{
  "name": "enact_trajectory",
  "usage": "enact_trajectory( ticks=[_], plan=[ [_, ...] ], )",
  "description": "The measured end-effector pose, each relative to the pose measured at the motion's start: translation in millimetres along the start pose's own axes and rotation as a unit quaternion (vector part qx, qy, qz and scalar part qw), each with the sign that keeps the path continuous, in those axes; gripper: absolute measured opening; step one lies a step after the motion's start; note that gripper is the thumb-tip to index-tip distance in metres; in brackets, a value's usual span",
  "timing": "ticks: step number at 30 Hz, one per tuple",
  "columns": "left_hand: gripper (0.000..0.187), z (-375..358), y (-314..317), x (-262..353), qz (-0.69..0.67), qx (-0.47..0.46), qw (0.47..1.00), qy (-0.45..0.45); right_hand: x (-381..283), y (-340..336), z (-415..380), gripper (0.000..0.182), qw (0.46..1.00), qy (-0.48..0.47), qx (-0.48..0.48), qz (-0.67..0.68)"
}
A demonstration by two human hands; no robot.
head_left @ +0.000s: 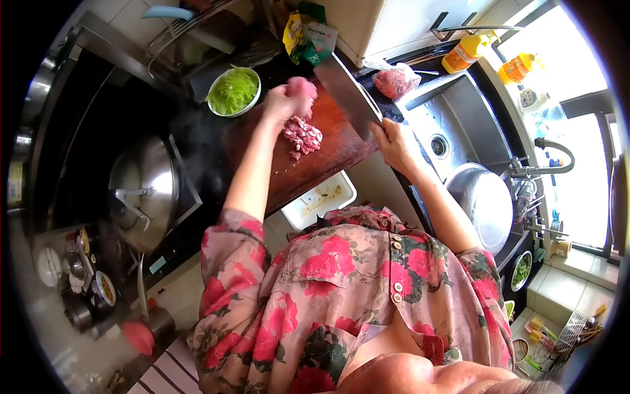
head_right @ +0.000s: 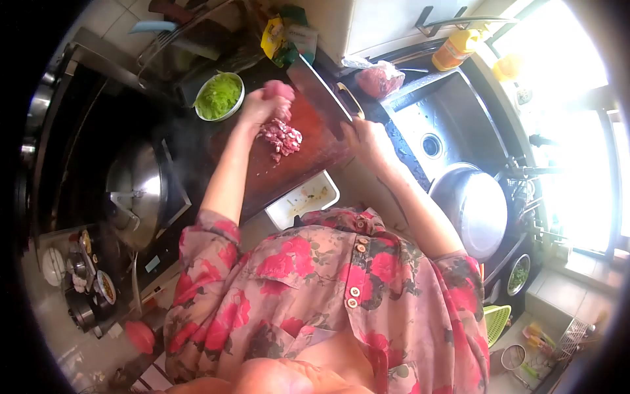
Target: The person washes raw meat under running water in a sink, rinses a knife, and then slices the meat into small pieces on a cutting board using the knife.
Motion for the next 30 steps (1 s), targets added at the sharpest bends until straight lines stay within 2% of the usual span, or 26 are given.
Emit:
enact_trajectory(
  ticks=[1, 2, 3, 5, 6, 9, 10, 11, 13, 15, 16, 19, 21, 22, 23, 24, 25, 27, 29, 30],
  plan=[
    [0.03, -14.0, -19.6, 8.9, -0.098, 0.038, 0.992, 0.064, 0.6, 6.5, -1.4, 0.028, 1.0, 0.011, -0.027, -0.007],
    [0.028, -34.9, -39.4, 14.2, -0.097, 0.09, 0.991, 0.027, 2.0, 16.3, -1.2, 0.03, 0.996, -0.001, -0.055, -0.073],
    [0.026, -56.9, -57.7, 18.7, -0.096, 0.143, 0.985, -0.01, 2.3, 26.0, -3.4, 0.032, 0.996, -0.043, -0.049, -0.054],
    [0.031, -81.4, -79.7, 11.4, -0.154, 0.175, 0.972, -0.026, -5.8, 50.7, -8.1, 0.029, 0.99, -0.071, -0.11, -0.054],
    [0.033, -96.5, -87.9, 7.3, -0.169, 0.19, 0.967, -0.035, -2.2, 66.0, -9.9, 0.034, 0.98, -0.002, -0.182, -0.077],
    [0.026, -129.1, -95.1, -17.9, -0.232, 0.252, 0.938, -0.045, -3.6, 105.5, -14.4, 0.034, 0.956, -0.035, -0.264, -0.122],
    [0.023, -139.9, -88.0, -30.7, -0.273, 0.276, 0.92, -0.054, 4.2, 115.7, -14.2, 0.031, 0.955, -0.07, -0.259, -0.128],
    [0.025, -147.6, -75.9, -48.0, -0.312, 0.265, 0.907, -0.099, 0.4, 116.7, -12.7, 0.031, 0.953, -0.073, -0.264, -0.128],
    [0.027, -160.6, -52.2, -73.4, -0.426, 0.296, 0.85, -0.094, -8.7, 113.0, -6.1, 0.029, 0.936, -0.082, -0.26, -0.222],
    [0.027, -171.8, -29.9, -89.8, -0.488, 0.354, 0.795, -0.071, -0.4, 104.0, 9.5, 0.03, 0.939, -0.045, -0.23, -0.253],
    [0.027, -181.1, -15.9, -98.7, -0.504, 0.378, 0.77, -0.097, 5.5, 102.3, 19.0, 0.031, 0.938, -0.04, -0.223, -0.261],
    [0.027, -209.5, 17.7, -114.8, -0.499, 0.312, 0.785, -0.192, 16.8, 98.6, 29.4, 0.031, 0.941, -0.058, -0.209, -0.26],
    [0.027, -231.8, 24.2, -104.4, -0.373, 0.263, 0.865, -0.206, 16.7, 94.2, 28.0, 0.031, 0.954, -0.055, -0.172, -0.239],
    [0.03, -233.9, 18.0, -97.4, -0.284, 0.268, 0.903, -0.181, 16.0, 92.0, 27.5, 0.033, 0.958, -0.04, -0.167, -0.23],
    [0.024, -230.6, 6.0, -92.7, -0.183, 0.315, 0.921, -0.141, 12.8, 91.3, 25.1, 0.033, 0.957, -0.04, -0.17, -0.23],
    [0.018, -229.1, -12.8, -72.5, 0.022, 0.378, 0.923, -0.068, 6.2, 87.6, 23.7, 0.031, 0.963, -0.05, -0.151, -0.218],
    [0.013, -225.3, -24.3, -39.3, 0.226, 0.422, 0.878, 0.01, 1.0, 84.8, 23.8, 0.03, 0.968, -0.062, -0.13, -0.206],
    [0.01, -209.3, -26.3, 3.3, 0.439, 0.452, 0.764, 0.137, -3.9, 84.8, 19.6, 0.03, 0.969, -0.058, -0.122, -0.208],
    [0.01, -180.6, -26.3, -18.6, 0.425, 0.404, 0.8, 0.125, -25.3, 86.5, 6.5, 0.029, 0.969, -0.074, -0.14, -0.19],
    [0.007, -172.5, -24.6, -29.4, 0.436, 0.399, 0.8, 0.103, -35.8, 88.4, -1.4, 0.029, 0.967, -0.09, -0.142, -0.193]
  ],
)
Point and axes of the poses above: each hand's wrist, its own z-axis towards the middle knuckle, its own y-axis out of the palm, x = y × z, the point moved 8 cm from there along z, towards the middle knuckle, and after that the axes turned 14 degrees about z, right-handed, at the moved point
